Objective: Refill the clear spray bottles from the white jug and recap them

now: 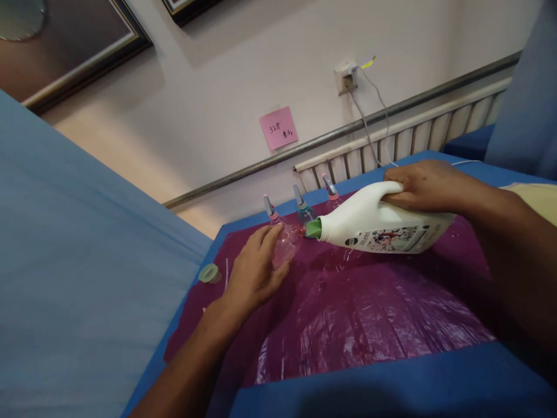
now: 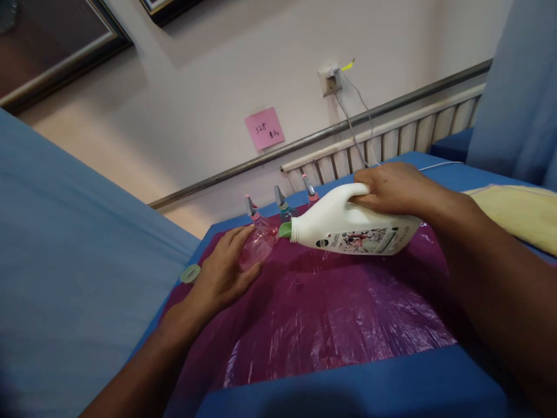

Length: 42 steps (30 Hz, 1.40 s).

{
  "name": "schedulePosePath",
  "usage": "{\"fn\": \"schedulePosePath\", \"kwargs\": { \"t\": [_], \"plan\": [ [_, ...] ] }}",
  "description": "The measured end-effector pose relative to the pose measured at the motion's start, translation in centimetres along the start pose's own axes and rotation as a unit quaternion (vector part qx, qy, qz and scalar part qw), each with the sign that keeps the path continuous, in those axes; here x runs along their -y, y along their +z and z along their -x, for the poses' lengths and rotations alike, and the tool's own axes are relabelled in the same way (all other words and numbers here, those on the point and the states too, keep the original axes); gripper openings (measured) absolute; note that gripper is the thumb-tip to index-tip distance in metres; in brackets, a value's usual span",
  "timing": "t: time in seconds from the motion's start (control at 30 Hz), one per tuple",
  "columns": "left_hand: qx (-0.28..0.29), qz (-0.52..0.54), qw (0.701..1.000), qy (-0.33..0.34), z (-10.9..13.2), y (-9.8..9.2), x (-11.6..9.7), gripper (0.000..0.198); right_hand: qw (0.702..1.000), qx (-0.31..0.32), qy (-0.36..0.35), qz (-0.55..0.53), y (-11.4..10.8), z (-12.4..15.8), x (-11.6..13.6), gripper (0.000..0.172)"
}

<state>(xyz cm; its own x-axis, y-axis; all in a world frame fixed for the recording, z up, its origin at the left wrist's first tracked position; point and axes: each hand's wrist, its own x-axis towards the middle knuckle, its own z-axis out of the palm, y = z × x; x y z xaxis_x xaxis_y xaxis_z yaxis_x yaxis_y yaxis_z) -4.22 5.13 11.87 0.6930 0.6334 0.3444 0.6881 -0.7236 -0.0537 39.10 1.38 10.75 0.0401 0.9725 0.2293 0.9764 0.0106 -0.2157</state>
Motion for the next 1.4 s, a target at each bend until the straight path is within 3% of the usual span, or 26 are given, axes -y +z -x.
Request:
{"fn": "schedulePosePath", "kwargs": {
  "t": [0.63, 1.4],
  "plan": [
    [0.031, -0.106, 0.991, 0.074, -1.8, -1.1, 0.0, 0.078, 1.0, -0.004, -0.004, 0.029, -0.1, -0.6, 0.3, 0.04],
    [0.084, -0.212, 0.971, 0.075, -3.6, -2.9, -1.4, 0.079, 0.999, 0.003, 0.006, 0.032, -0.3, -0.7, 0.6, 0.041]
  ]
}}
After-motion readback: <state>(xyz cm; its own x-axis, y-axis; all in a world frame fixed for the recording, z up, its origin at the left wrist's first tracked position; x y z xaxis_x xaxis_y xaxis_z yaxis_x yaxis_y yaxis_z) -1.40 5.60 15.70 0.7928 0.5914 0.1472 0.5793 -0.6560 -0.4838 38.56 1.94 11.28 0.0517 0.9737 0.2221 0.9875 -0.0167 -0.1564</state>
